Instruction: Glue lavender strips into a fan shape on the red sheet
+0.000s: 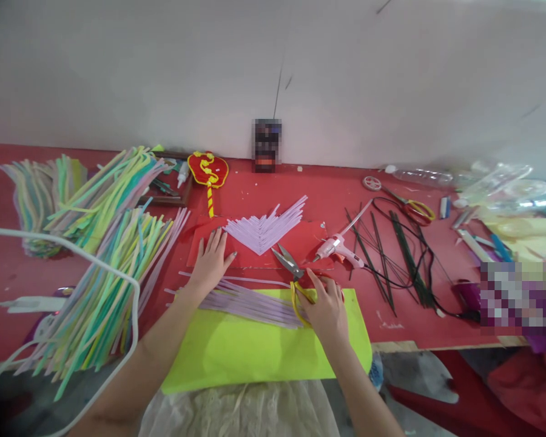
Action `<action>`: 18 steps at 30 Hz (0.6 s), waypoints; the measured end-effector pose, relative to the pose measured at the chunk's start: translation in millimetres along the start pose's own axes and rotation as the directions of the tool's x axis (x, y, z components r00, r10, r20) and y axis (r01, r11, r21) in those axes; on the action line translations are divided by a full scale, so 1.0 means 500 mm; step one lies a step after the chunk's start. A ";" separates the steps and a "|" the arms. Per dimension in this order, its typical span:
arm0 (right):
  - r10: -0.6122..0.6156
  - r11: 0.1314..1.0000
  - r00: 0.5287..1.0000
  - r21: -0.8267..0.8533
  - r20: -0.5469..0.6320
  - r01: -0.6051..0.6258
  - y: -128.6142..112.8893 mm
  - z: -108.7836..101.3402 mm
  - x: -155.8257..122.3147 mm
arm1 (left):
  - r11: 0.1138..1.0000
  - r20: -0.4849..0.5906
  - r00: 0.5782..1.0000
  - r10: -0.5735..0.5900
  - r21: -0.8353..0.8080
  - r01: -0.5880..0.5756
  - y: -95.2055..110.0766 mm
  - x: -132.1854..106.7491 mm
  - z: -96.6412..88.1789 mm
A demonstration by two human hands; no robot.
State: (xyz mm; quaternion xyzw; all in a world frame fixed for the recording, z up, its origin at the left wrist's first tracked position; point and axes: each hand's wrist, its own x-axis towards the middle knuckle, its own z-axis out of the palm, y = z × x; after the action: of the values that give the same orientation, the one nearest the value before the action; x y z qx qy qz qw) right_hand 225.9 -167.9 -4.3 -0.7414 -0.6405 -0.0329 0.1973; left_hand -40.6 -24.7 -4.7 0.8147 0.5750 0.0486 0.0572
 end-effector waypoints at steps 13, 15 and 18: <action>-0.050 0.999 0.999 0.013 -0.008 0.050 -0.004 0.008 0.011 | 0.999 0.037 0.999 -0.027 0.026 0.026 -0.003 0.004 0.003; -0.055 0.998 0.998 0.023 -0.008 0.055 -0.010 0.013 0.017 | 0.999 0.029 0.999 -0.019 0.032 0.019 -0.003 0.004 0.003; -0.049 0.998 0.998 0.039 -0.024 0.050 -0.022 0.018 0.026 | 0.999 0.018 1.000 -0.011 0.034 0.010 -0.003 0.004 0.005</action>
State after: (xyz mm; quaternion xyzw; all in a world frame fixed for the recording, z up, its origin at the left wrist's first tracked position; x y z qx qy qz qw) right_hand 215.8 -151.4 -6.1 -0.7208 -0.6570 -0.0337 0.2183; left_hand -41.2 -22.2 -7.2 0.8130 0.5794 0.0311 0.0487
